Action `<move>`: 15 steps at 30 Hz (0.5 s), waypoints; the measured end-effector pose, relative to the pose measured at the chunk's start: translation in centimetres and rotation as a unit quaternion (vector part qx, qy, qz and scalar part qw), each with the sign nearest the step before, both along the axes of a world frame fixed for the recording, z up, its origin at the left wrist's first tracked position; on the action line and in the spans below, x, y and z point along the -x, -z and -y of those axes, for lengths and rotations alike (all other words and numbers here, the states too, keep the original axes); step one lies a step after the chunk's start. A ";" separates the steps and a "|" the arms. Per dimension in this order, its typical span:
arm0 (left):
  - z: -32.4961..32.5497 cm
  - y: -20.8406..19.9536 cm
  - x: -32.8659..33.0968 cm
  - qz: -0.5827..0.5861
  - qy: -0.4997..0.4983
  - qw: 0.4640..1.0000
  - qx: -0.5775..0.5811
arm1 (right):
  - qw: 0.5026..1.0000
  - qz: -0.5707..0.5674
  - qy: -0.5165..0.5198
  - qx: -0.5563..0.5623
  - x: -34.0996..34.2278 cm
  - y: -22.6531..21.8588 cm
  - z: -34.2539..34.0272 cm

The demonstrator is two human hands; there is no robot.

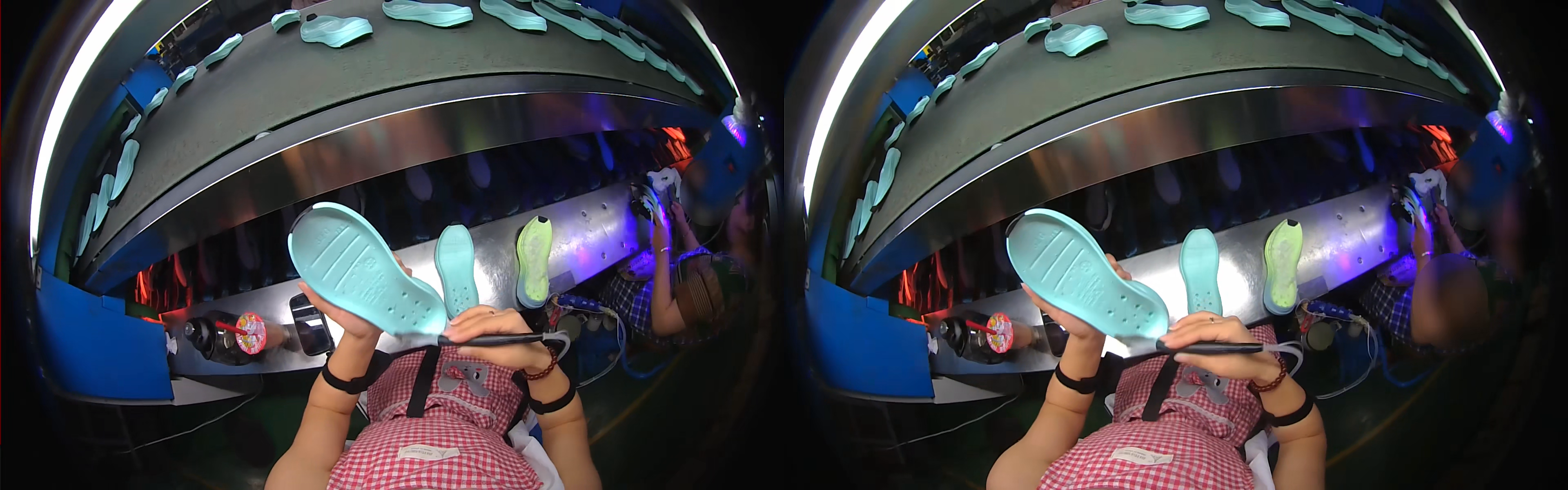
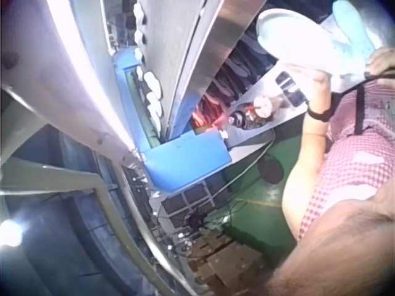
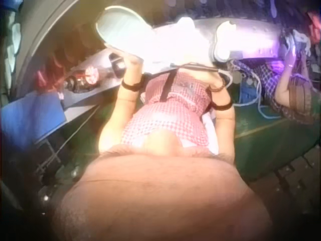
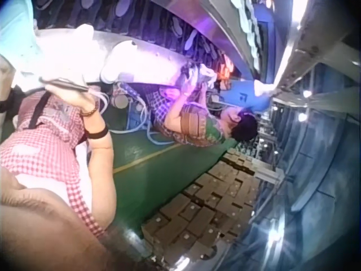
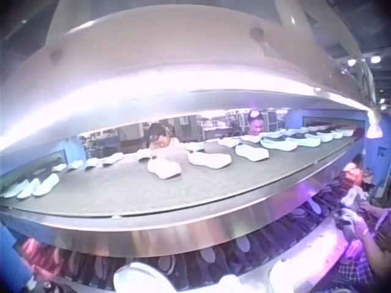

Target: Apply adhesive to shoe soles using a brush in a manufacturing environment.

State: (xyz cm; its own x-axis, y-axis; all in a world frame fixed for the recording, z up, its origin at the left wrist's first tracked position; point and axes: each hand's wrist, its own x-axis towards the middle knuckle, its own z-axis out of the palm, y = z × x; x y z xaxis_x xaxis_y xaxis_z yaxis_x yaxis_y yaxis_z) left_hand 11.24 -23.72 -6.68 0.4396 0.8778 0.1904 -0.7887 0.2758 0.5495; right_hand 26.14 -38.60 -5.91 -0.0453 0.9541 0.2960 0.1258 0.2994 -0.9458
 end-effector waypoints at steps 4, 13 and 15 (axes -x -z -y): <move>0.0 0.0 0.2 -0.011 0.043 0.999 -0.026 | 0.979 -0.186 0.046 0.064 -0.5 0.9 -0.5; 1.8 4.3 0.9 -0.040 0.251 0.966 0.056 | 0.993 -0.069 0.043 0.090 1.4 -2.1 0.7; 2.0 3.4 1.1 -0.073 0.252 0.963 0.053 | 0.996 -0.027 0.059 0.062 0.5 -2.4 0.6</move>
